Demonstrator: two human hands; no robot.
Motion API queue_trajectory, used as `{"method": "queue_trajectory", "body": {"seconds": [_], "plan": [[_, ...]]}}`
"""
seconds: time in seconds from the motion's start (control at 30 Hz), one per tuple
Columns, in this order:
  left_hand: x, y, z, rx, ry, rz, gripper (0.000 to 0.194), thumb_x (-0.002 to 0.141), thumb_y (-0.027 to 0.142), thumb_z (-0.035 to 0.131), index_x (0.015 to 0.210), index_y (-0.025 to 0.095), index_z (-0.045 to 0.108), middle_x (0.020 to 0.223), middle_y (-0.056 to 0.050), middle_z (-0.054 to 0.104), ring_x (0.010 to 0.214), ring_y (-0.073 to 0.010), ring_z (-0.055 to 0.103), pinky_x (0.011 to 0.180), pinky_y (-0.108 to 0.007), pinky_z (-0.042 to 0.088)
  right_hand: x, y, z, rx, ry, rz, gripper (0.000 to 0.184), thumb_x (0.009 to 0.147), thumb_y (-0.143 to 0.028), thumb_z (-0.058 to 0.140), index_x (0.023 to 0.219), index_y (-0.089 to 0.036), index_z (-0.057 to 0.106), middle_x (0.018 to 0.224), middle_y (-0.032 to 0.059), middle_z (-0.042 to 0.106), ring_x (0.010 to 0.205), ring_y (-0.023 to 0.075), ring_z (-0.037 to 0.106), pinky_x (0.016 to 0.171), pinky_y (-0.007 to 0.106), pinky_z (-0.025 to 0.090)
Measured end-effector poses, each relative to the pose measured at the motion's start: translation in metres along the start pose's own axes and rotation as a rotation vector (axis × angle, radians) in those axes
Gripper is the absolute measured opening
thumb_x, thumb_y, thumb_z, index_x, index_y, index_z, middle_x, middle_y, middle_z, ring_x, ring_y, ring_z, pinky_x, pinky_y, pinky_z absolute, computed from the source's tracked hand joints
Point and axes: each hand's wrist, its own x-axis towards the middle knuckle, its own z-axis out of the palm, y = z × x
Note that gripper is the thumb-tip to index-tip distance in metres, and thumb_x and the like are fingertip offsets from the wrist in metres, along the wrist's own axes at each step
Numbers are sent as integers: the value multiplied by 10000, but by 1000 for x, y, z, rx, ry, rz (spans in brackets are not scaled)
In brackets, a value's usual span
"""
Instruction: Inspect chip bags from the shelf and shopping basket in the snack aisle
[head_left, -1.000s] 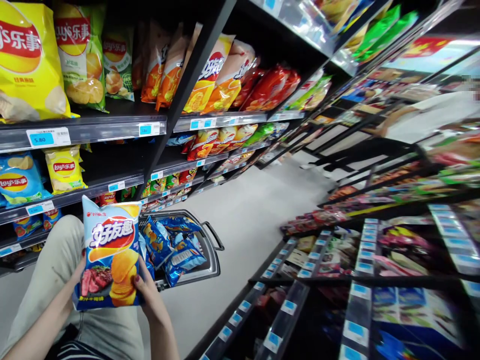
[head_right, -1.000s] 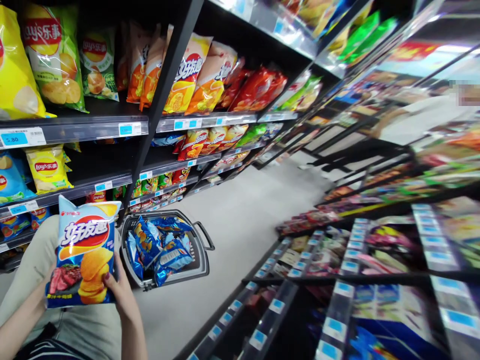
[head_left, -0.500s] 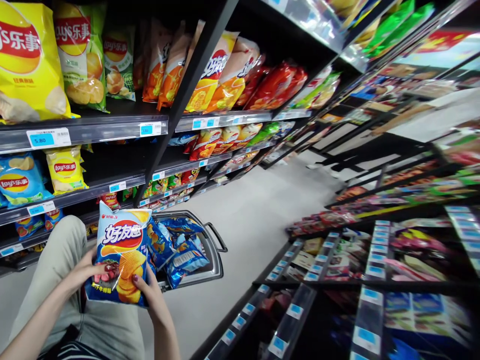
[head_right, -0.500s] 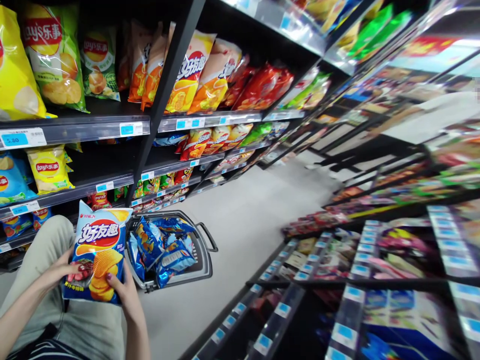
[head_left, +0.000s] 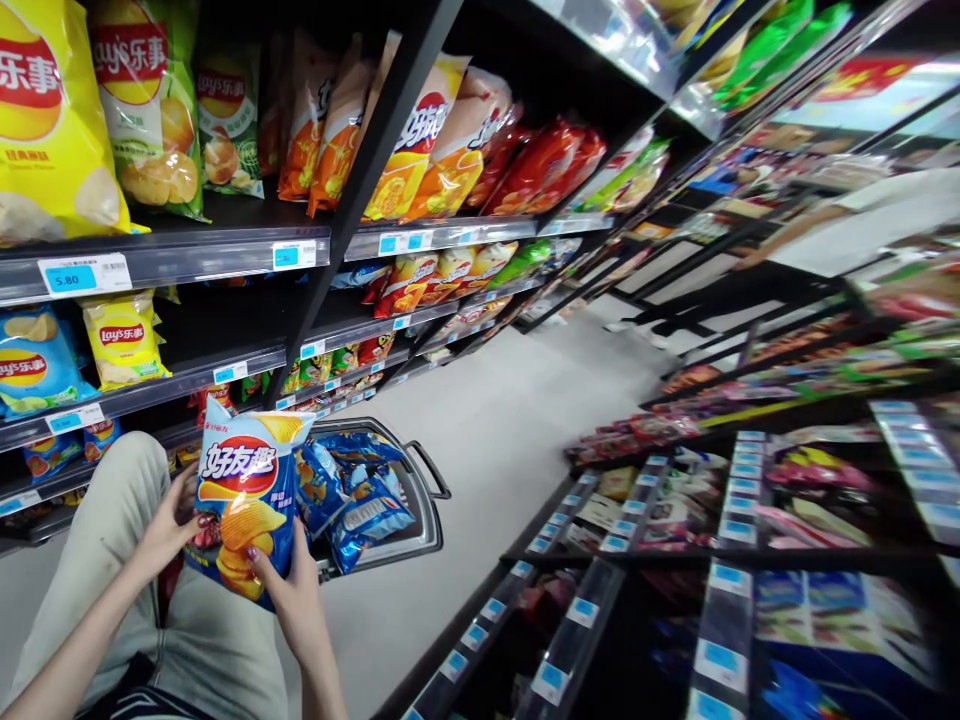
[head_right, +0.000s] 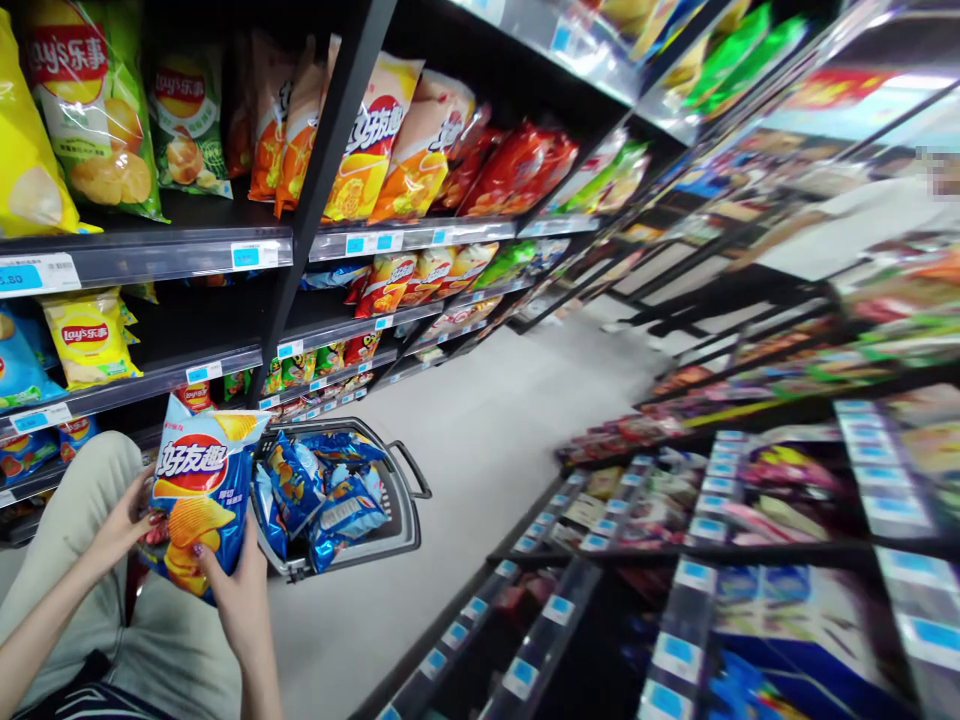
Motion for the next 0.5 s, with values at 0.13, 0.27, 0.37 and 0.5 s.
{"method": "queue_trajectory", "body": {"seconds": [0.13, 0.27, 0.37, 0.5], "plan": [[-13, -5, 12, 113, -5, 167, 712, 726, 322, 711, 1362, 231, 403, 1407, -108, 472, 1295, -255, 427, 1010, -319, 407, -8, -11, 19, -373, 258, -182, 734, 807, -434, 581, 1391, -101, 288, 1287, 210, 514, 1168, 319, 516, 950, 485, 452], [-32, -12, 26, 13, -53, 89, 798, 656, 349, 762, 1362, 223, 412, 1434, -92, 446, 1329, -294, 374, 1034, -332, 399, -22, -19, 45, -713, 298, -463, 666, 843, -259, 519, 1429, -106, 241, 1318, 223, 479, 1173, 337, 501, 876, 488, 504], [-35, -11, 25, -113, 49, -47, 865, 536, 381, 824, 1304, 166, 488, 1166, -117, 670, 1153, -351, 553, 983, -393, 454, -33, -27, 59, -873, 224, -589, 704, 821, -218, 515, 1449, -97, 223, 1369, 219, 434, 1177, 367, 475, 861, 507, 510], [-32, -7, 17, -221, 136, -120, 877, 487, 376, 841, 1274, 158, 520, 978, -96, 741, 975, -351, 652, 884, -431, 522, -39, -38, 66, -939, 150, -629, 678, 829, -253, 521, 1443, -112, 269, 1388, 190, 427, 1133, 358, 495, 866, 507, 506]]}}
